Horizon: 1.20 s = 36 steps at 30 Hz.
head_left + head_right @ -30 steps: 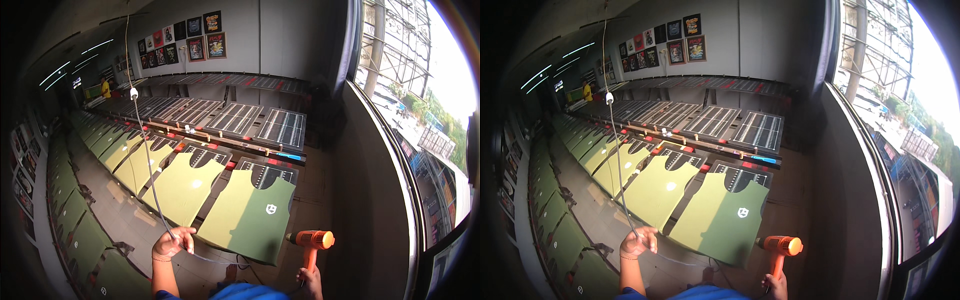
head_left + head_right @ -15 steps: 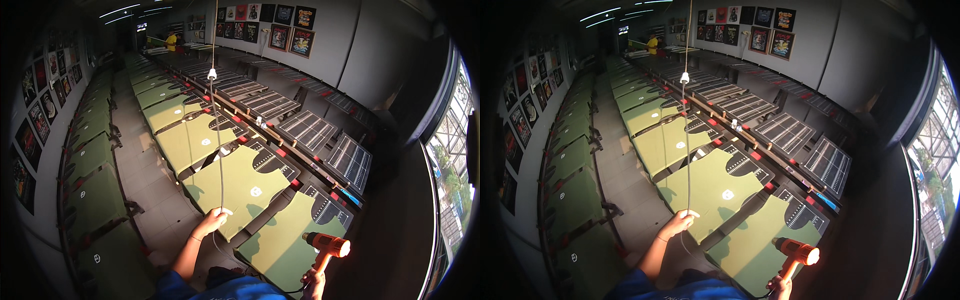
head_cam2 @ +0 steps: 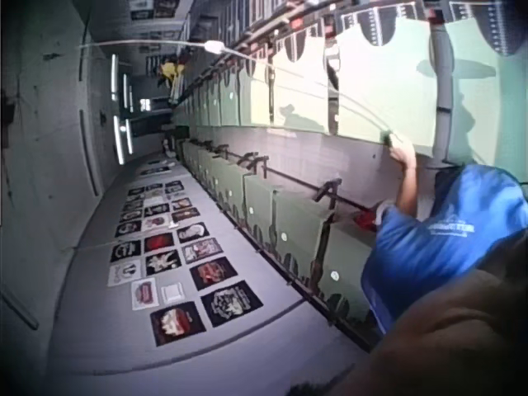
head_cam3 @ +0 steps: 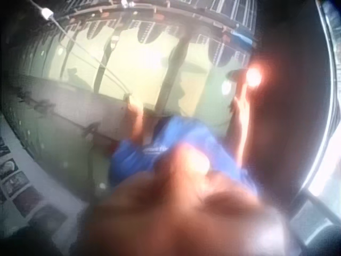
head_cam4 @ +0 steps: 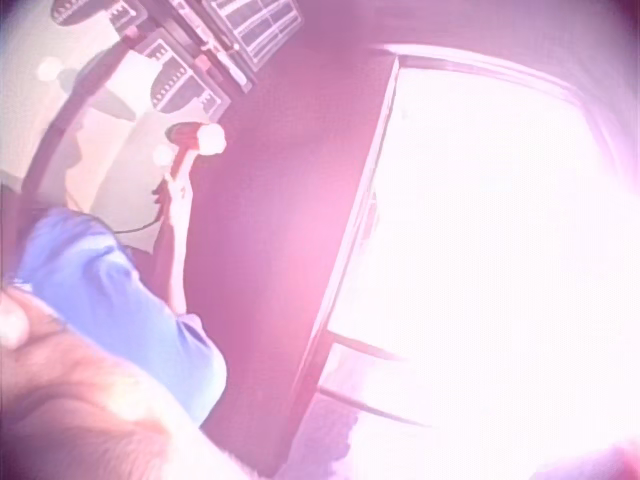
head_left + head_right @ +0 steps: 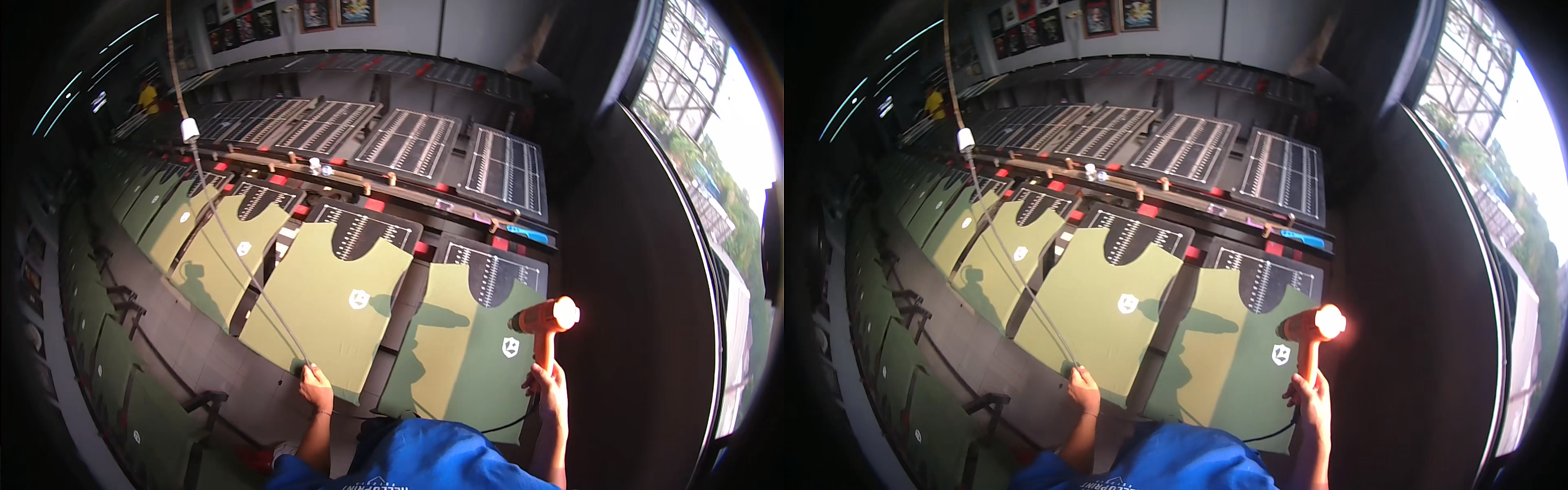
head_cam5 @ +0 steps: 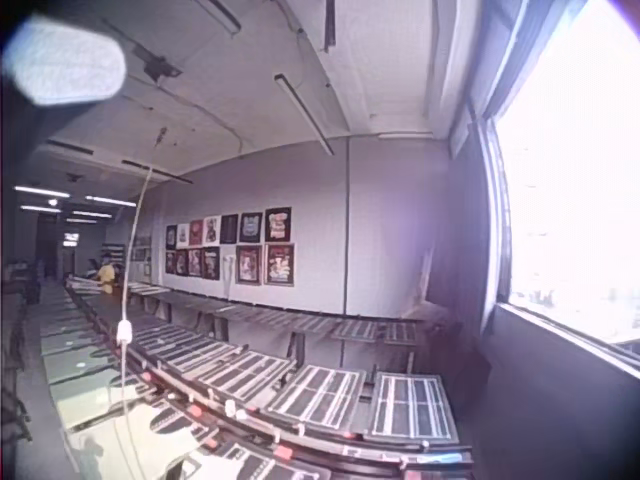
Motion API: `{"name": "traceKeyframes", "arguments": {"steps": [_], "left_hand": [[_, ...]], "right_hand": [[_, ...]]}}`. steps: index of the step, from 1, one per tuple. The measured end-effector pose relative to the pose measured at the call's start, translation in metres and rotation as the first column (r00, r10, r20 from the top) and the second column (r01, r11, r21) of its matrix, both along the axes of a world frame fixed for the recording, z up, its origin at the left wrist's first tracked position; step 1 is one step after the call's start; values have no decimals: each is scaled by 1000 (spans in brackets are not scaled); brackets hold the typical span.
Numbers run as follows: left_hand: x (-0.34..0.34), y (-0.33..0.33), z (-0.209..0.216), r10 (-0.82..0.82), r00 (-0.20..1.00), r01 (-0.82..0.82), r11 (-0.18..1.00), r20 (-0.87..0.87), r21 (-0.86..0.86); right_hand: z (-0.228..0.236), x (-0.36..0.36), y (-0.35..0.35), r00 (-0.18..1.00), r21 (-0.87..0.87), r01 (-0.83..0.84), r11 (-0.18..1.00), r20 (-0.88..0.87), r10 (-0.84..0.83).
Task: The person uses an orange heat gun to apply heat to a green t-shirt laid out on a heat press machine. They move the heat gun systematically across the surface of the shirt, focusing on the chest area where a logo is visible.
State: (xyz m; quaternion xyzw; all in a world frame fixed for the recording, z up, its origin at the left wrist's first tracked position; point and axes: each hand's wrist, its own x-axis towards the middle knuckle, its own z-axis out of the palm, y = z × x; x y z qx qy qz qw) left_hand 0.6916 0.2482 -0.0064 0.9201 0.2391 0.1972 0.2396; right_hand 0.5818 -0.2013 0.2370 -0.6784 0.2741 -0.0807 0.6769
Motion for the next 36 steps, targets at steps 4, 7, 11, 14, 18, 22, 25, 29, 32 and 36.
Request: {"name": "traceKeyframes", "arguments": {"steps": [4, 7, 11, 14, 18, 22, 25, 29, 32, 36], "left_hand": [[5, -6, 7, 46, 997, -48, 999, -64, -24], [8, -13, 8, 85, 993, -88, 996, -85, -31], [8, -11, 2, 87, 989, -87, 996, -119, 5], [11, -15, 9, 91, 990, -91, 996, -109, 5], [14, -11, -3, 55, 991, -49, 998, -118, 49], [15, -12, -6, 103, 987, -89, 990, -125, 112], [17, -19, -1, 152, 976, -134, 984, -153, 119], [18, -14, -7, 170, 980, -159, 982, -106, 103], [17, -14, -8, 198, 974, -186, 976, -110, 115], [16, -16, -6, 169, 981, -161, 984, -97, 80]], "right_hand": [[0, 8, -7, 996, 47, 76, 996, -39, -74], [-3, 8, -13, 995, 46, 81, 996, -60, -78], [-14, 5, -24, 995, 47, 60, 997, -81, -56], [-7, 8, -23, 991, 62, 59, 996, -120, -52], [-19, -2, -34, 988, 105, 35, 994, -150, -19], [-23, -6, -41, 986, 159, 20, 987, -167, 6], [-30, -8, -47, 981, 159, 12, 987, -194, 19], [-32, -6, -49, 972, 158, -7, 987, -232, 44], [-34, -4, -47, 970, 162, -20, 987, -236, 58], [-33, 1, -39, 973, 108, -24, 994, -227, 48]]}}
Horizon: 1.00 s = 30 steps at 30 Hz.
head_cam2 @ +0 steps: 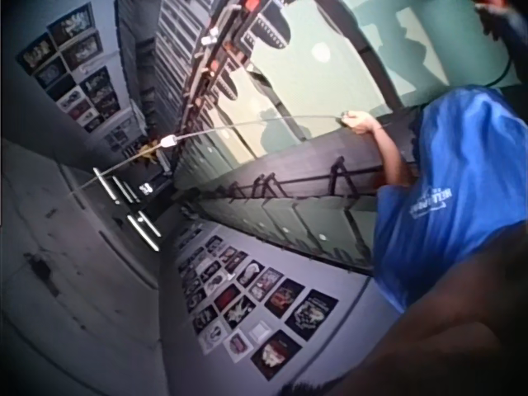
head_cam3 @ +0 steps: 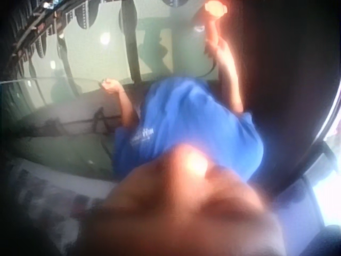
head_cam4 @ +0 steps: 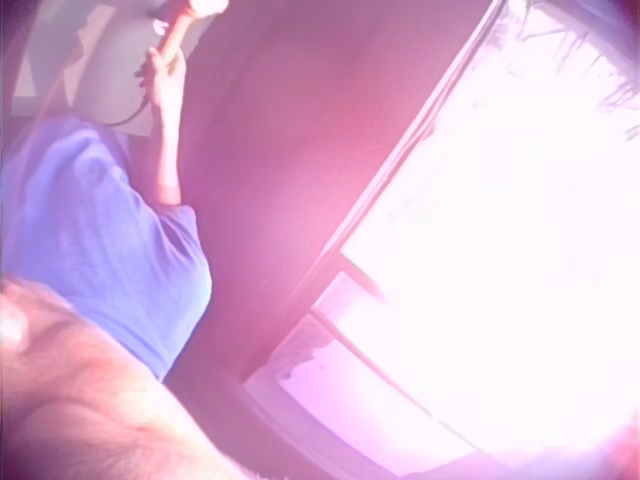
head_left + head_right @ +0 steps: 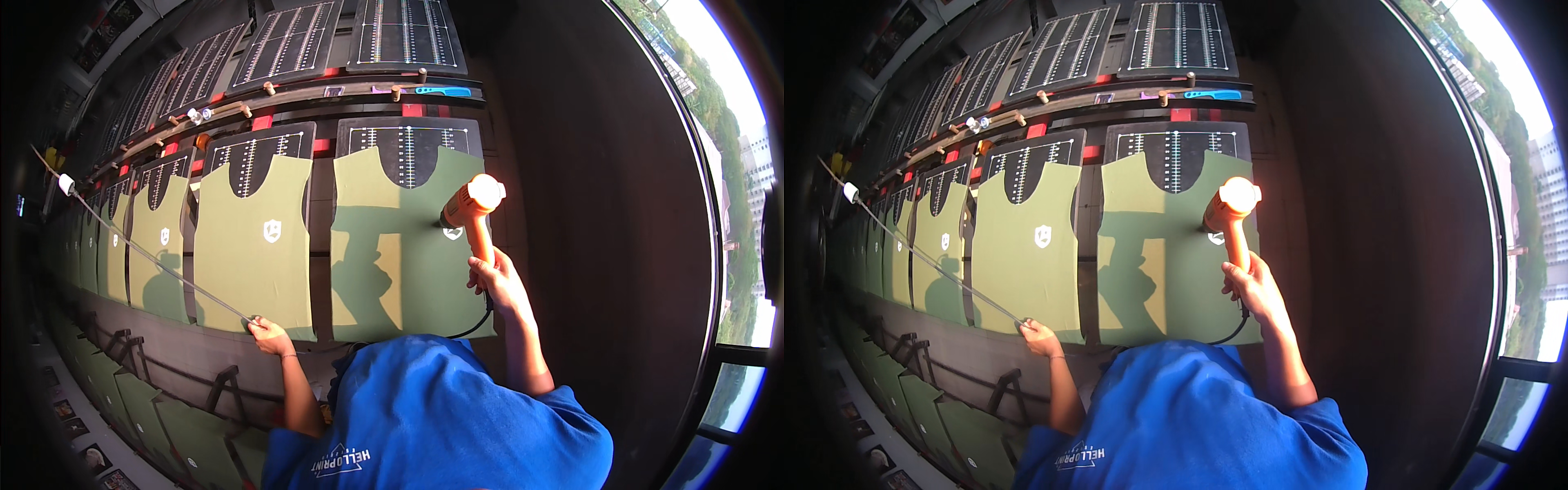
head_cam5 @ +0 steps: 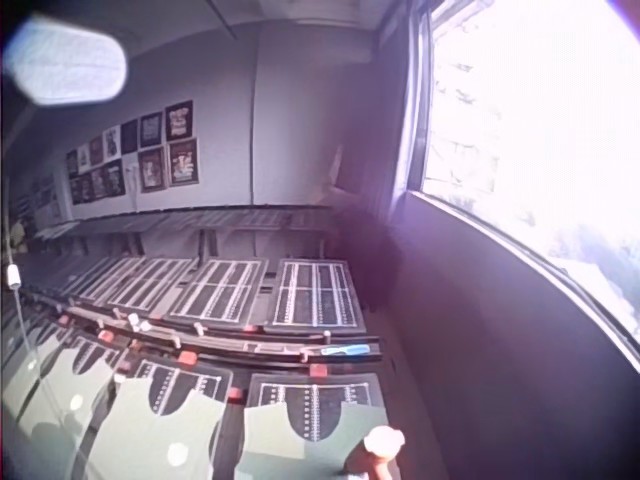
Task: The person uses an orange heat gun to apply heat to a green t-shirt laid out on a heat press machine. They move the heat gun systematically across the surface of the shirt, focusing on the chest area where a logo is visible.
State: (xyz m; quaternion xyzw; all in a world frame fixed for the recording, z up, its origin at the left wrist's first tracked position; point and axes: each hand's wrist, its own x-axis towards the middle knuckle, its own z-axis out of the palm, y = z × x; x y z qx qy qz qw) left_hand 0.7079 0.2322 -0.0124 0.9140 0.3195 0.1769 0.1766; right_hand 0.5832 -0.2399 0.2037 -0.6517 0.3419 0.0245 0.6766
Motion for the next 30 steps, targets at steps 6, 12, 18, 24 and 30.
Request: {"name": "traceKeyframes", "arguments": {"steps": [6, 12, 18, 24, 30], "left_hand": [[-3, 7, -5, -65, 998, 64, 998, 8, 18], [-4, 1, 6, -35, 999, 35, 999, 30, -4], [-5, 3, 2, -36, 999, 36, 999, -1, 1], [-4, 3, 2, -38, 999, 38, 999, 16, 11], [-5, 2, 4, -43, 999, 42, 999, 24, 23]], "right_hand": [[2, 6, 12, 999, -59, 22, 998, 30, -20], [2, 6, 19, 998, -82, 44, 996, 38, -41], [0, 5, 22, 996, -54, 79, 995, 53, -76], [-12, 3, 26, 994, -104, 102, 989, 39, -98], [-12, 4, 23, 991, -98, 123, 988, 61, -117]]}}
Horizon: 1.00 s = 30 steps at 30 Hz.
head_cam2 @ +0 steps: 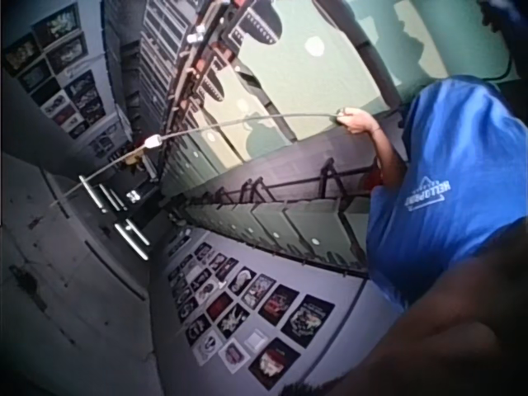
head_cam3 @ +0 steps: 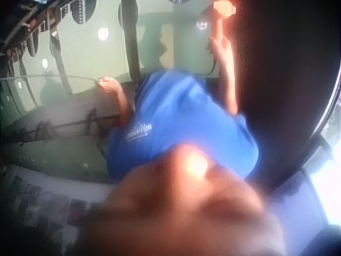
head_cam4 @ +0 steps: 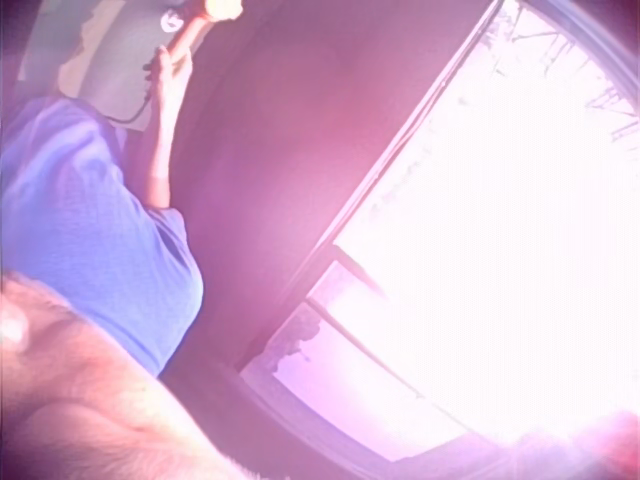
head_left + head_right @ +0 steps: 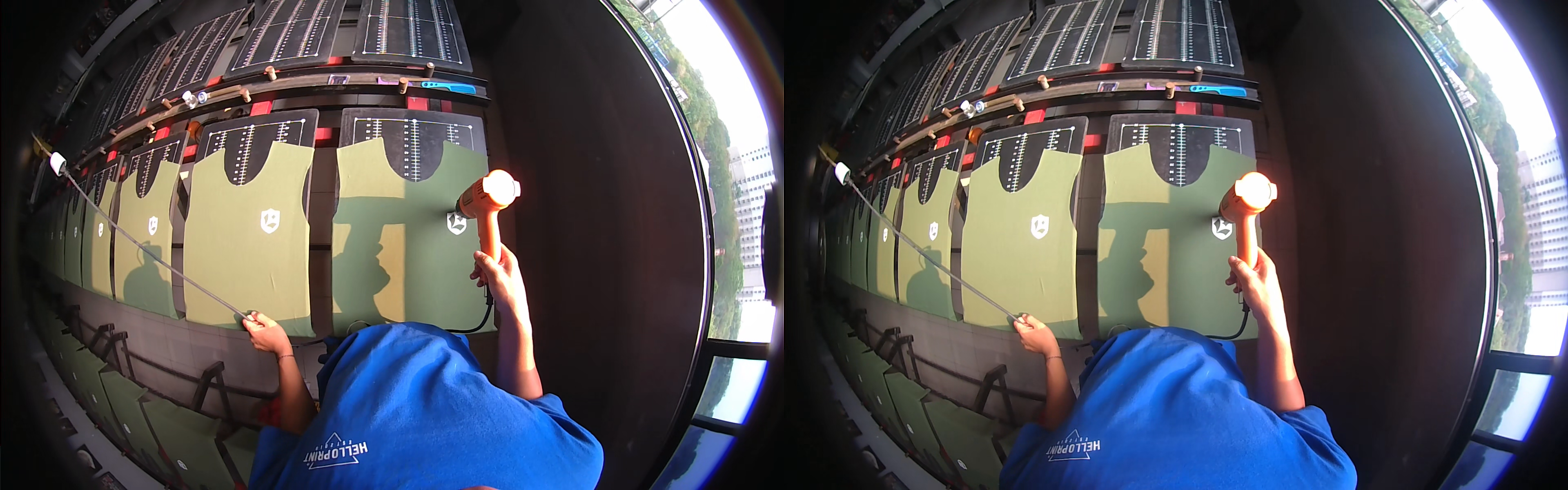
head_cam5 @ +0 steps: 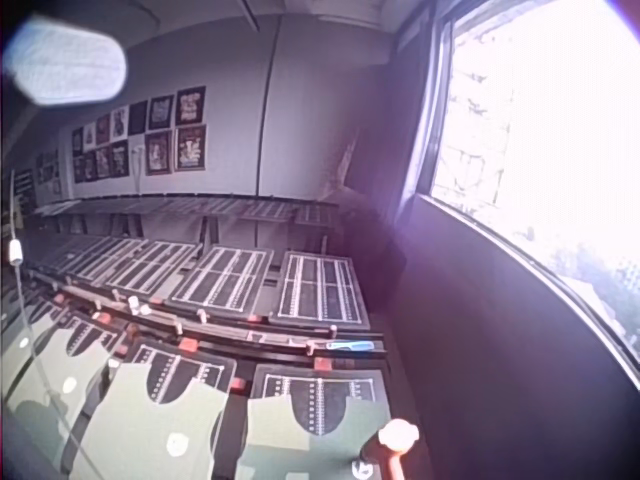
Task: The person uses an orange heat gun to apply heat to a green t-shirt laid out on a heat press machine. They move the heat gun systematically across the surface of the shirt, focusing on the chest area where a logo is visible.
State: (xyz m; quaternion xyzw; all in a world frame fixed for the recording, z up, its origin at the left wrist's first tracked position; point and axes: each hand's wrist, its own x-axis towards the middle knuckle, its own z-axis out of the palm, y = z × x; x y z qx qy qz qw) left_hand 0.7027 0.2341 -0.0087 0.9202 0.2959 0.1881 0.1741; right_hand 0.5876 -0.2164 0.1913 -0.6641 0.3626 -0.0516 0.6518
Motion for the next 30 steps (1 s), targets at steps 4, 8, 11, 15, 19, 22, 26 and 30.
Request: {"name": "traceKeyframes", "arguments": {"steps": [4, 8, 11, 15, 19, 22, 26, 30], "left_hand": [[2, 3, -2, 21, 999, -20, 1000, -33, 23], [2, 2, -3, 8, 1000, -8, 1000, -6, 17], [1, 6, -7, 3, 1000, -3, 1000, -14, 6], [0, 5, -5, -15, 1000, 15, 1000, 4, -26], [1, 4, -2, -15, 1000, 14, 999, -13, -42], [2, 3, 0, 3, 998, -6, 999, -58, -52], [1, 4, -3, -14, 1000, 14, 1000, -14, -5], [2, 5, -5, -15, 1000, 15, 1000, -15, 9]], "right_hand": [[6, -1, -4, 999, 81, 22, 996, 35, -25], [7, 0, -1, 1000, -38, -1, 999, -27, 0], [5, -2, -8, 999, 75, 32, 997, 16, -33], [3, -2, -3, 999, -35, 29, 999, -30, -30], [1, -6, -5, 997, -8, 78, 997, -10, -78], [-1, -7, -6, 998, -15, 57, 998, -18, -57], [4, -7, -6, 997, 30, 83, 996, 1, -83], [5, -9, -7, 999, 25, 47, 999, -1, -47]]}}
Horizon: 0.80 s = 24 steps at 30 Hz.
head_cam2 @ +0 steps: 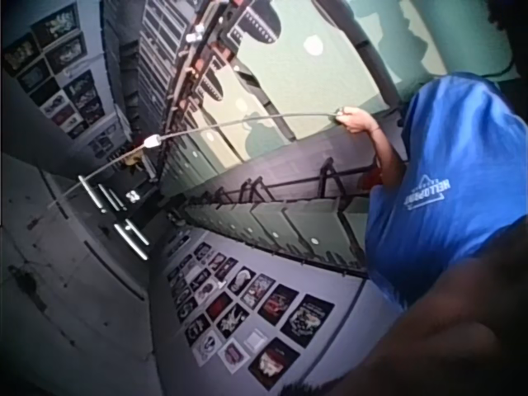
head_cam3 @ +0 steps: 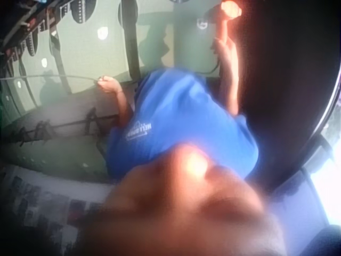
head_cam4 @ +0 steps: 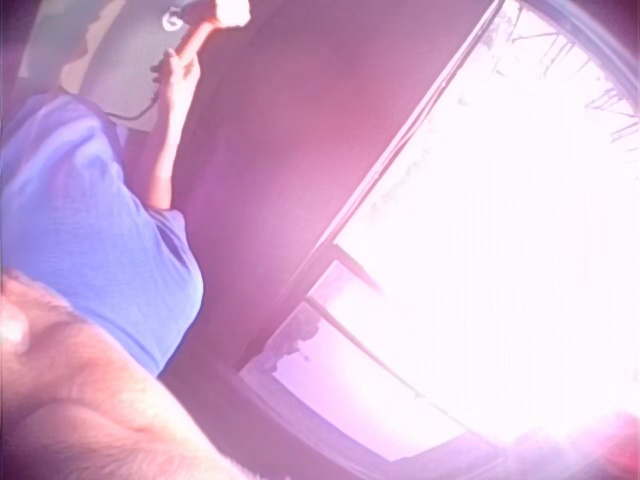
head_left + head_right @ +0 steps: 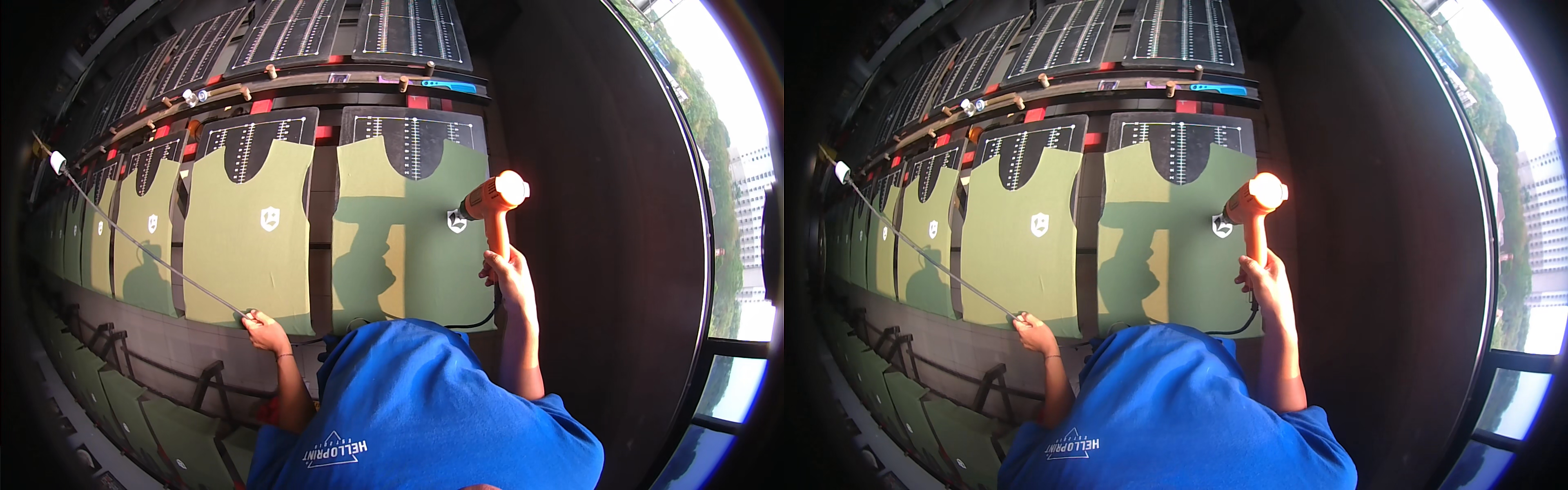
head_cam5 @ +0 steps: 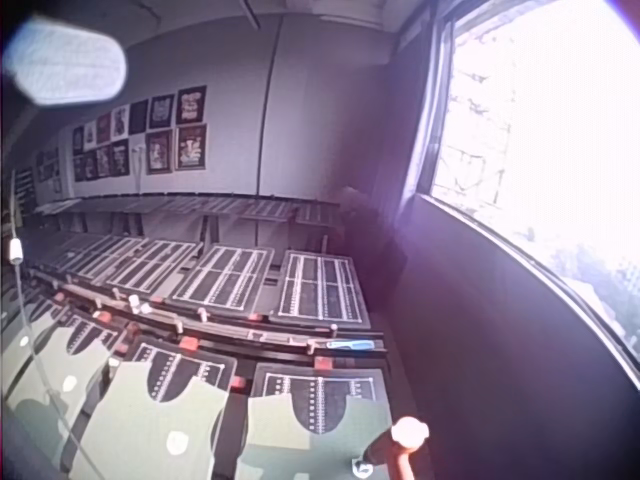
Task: The person uses an orange heat gun to apply heat to a green t-shirt laid out on a heat press machine. They move the heat gun systematically across the surface of the shirt, focusing on the chest area where a logo is visible.
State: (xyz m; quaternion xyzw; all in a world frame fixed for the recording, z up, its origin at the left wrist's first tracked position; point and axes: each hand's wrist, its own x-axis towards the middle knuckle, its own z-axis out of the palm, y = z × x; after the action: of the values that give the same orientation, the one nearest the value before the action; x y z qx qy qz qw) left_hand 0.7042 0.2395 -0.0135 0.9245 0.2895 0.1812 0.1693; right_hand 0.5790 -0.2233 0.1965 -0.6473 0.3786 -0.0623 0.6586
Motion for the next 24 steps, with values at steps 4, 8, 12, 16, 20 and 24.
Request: {"name": "traceKeyframes", "arguments": {"steps": [4, 8, 12, 16, 20, 24], "left_hand": [[-1, 0, 0, -4, 1000, 4, 1000, 5, -21], [-2, -2, 2, -12, 1000, 12, 1000, 18, -16], [0, -3, 2, -15, 998, 14, 1000, 53, 12], [-1, -5, 5, 0, 999, 1, 1000, 40, -27], [0, -2, 1, -6, 999, 7, 1000, 40, -5], [-1, -3, 3, 0, 999, 1, 999, 42, -40]], "right_hand": [[1, 1, 5, 1000, -24, -15, 1000, -2, 15], [5, -2, 2, 1000, 15, -29, 999, -5, 29], [4, -3, 10, 1000, -45, -18, 999, -25, 17], [7, -7, 3, 1000, 43, -29, 999, -2, 29], [7, -7, 10, 999, -83, -42, 996, -37, 39], [9, -9, 4, 999, 3, -47, 999, -18, 47]]}}
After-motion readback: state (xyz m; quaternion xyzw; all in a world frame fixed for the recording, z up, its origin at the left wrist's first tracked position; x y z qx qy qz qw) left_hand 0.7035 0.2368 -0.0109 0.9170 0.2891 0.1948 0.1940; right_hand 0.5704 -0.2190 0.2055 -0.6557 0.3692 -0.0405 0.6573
